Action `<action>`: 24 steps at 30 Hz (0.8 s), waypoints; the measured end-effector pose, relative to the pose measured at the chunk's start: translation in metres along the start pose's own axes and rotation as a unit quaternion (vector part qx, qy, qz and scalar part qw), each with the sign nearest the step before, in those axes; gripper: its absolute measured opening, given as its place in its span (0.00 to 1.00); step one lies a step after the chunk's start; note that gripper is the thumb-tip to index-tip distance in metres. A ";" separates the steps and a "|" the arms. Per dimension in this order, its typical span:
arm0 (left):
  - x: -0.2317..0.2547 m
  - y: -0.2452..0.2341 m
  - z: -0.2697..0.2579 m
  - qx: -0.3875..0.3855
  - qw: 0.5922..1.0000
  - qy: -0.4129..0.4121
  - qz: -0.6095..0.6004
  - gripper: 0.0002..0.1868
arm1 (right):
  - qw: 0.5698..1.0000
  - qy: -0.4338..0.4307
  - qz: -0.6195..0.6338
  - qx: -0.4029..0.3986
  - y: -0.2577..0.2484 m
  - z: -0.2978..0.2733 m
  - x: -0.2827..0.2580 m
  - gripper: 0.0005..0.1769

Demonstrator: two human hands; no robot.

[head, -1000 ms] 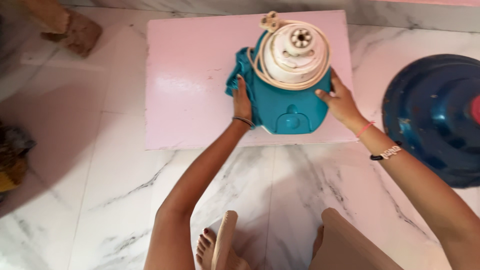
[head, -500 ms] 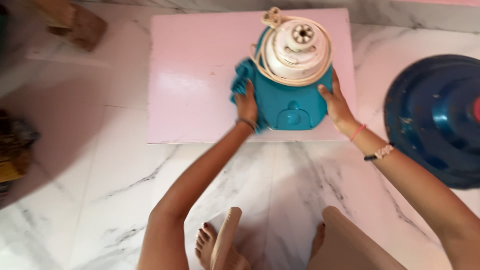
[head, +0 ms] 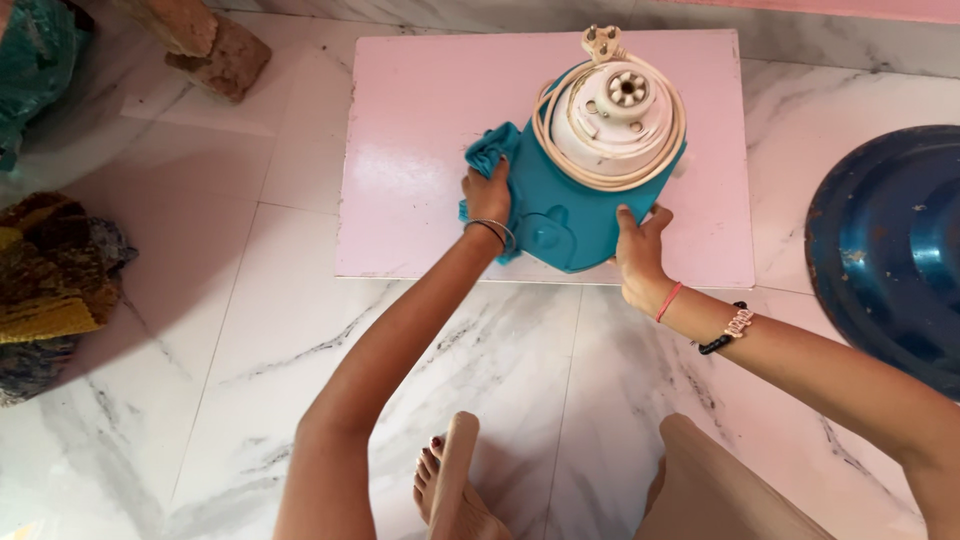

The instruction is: The person uses a blue cloth to wipe the surface of a teal and white electric iron placed on a pink board, then wipes the base of a blue floor fan. The iron's cord is wrapped around the iron during the process.

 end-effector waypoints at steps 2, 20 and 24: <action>0.012 -0.013 0.013 0.000 1.000 0.020 -0.005 0.33 | 0.999 0.053 -0.002 0.004 0.011 -0.007 -0.015 0.29; 0.047 -0.100 -0.118 -0.034 0.827 0.461 0.320 0.31 | 0.737 -0.505 -0.359 -0.269 0.020 -0.078 -0.113 0.23; 0.055 -0.087 -0.125 -0.134 0.905 0.394 0.084 0.34 | 0.597 -0.606 -0.398 -0.344 0.078 -0.108 -0.110 0.46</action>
Point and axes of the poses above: each hand's wrist, its own z-axis towards the middle knuckle, its own y-axis out of the palm, x = y × z, the point moved 2 cm from there along z, towards the middle knuckle, and after that the axes turned 13 degrees about z, right-handed, at the moved point
